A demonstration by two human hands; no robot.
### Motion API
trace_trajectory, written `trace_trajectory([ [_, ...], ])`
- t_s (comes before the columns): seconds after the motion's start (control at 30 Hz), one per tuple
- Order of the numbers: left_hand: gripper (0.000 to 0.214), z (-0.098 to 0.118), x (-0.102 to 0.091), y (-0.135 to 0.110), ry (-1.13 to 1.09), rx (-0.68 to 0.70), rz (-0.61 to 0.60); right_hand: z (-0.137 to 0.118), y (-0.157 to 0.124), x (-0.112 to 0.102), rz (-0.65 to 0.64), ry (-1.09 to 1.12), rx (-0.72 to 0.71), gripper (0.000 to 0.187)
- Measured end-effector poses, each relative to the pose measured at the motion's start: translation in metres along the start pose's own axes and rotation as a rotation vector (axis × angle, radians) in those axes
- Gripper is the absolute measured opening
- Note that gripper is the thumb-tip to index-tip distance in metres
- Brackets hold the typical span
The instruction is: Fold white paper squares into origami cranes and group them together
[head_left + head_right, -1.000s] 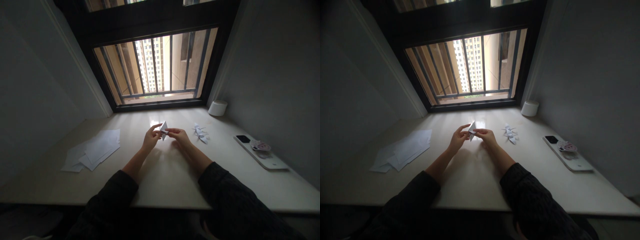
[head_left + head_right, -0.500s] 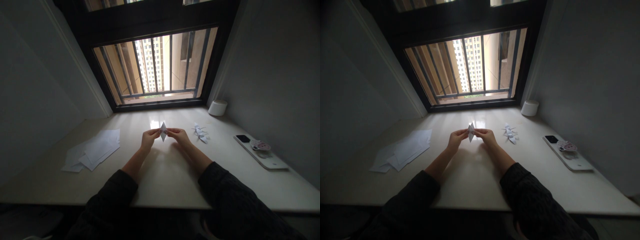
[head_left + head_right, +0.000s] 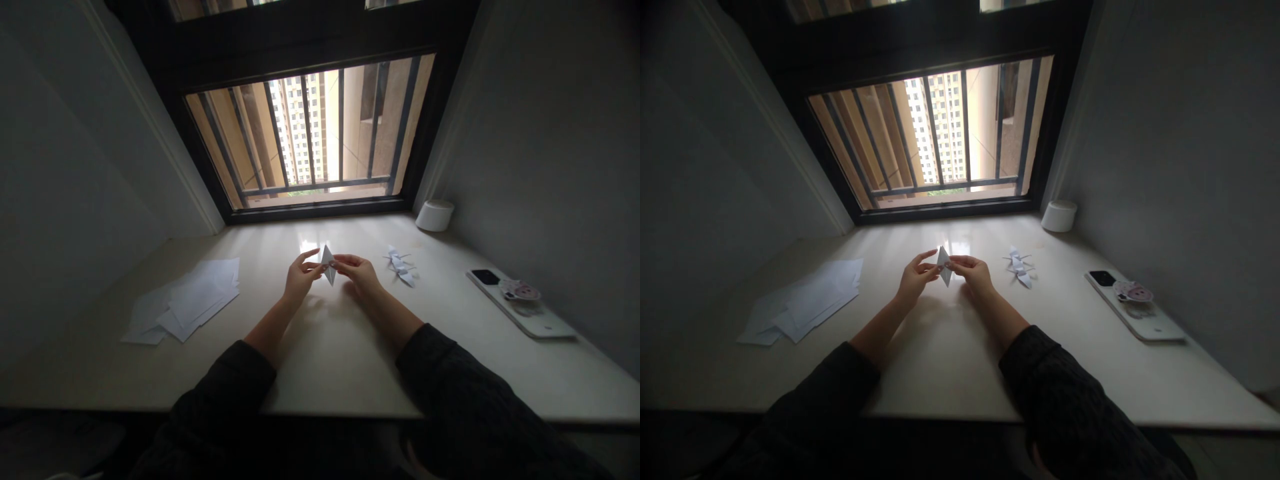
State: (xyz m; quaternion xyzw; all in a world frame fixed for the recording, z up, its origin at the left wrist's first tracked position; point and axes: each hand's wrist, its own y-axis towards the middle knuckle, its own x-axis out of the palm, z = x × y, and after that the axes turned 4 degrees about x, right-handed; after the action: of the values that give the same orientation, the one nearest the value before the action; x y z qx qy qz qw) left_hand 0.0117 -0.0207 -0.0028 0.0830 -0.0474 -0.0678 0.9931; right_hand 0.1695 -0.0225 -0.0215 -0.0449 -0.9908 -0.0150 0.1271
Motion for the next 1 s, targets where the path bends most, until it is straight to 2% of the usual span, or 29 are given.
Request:
trace_trajectory([
  [0.3, 0.044, -0.0025, -0.0019, -0.0001, 0.025, -0.084, -0.087, -0.0042, -0.0037, 0.0025, 0.063, -0.003, -0.046, 0.034],
  [0.47, 0.042, -0.0040, -0.0013, -0.0007, -0.010, -0.143, -0.122, -0.0023, -0.0017, 0.0020, 0.005, -0.008, -0.067, 0.033],
  [0.6, 0.042, -0.0059, -0.0008, -0.0003, -0.011, -0.118, -0.087, -0.0017, -0.0023, 0.0020, 0.019, -0.037, -0.074, 0.039],
  [0.73, 0.042, -0.0059, -0.0009, -0.0006, 0.007, -0.095, -0.077, -0.0027, -0.0040, 0.0014, 0.044, -0.101, -0.024, 0.039],
  [1.0, 0.042, -0.0081, -0.0019, -0.0005, 0.085, -0.042, -0.077, -0.0011, -0.0001, -0.0043, 0.003, -0.131, 0.067, 0.039],
])
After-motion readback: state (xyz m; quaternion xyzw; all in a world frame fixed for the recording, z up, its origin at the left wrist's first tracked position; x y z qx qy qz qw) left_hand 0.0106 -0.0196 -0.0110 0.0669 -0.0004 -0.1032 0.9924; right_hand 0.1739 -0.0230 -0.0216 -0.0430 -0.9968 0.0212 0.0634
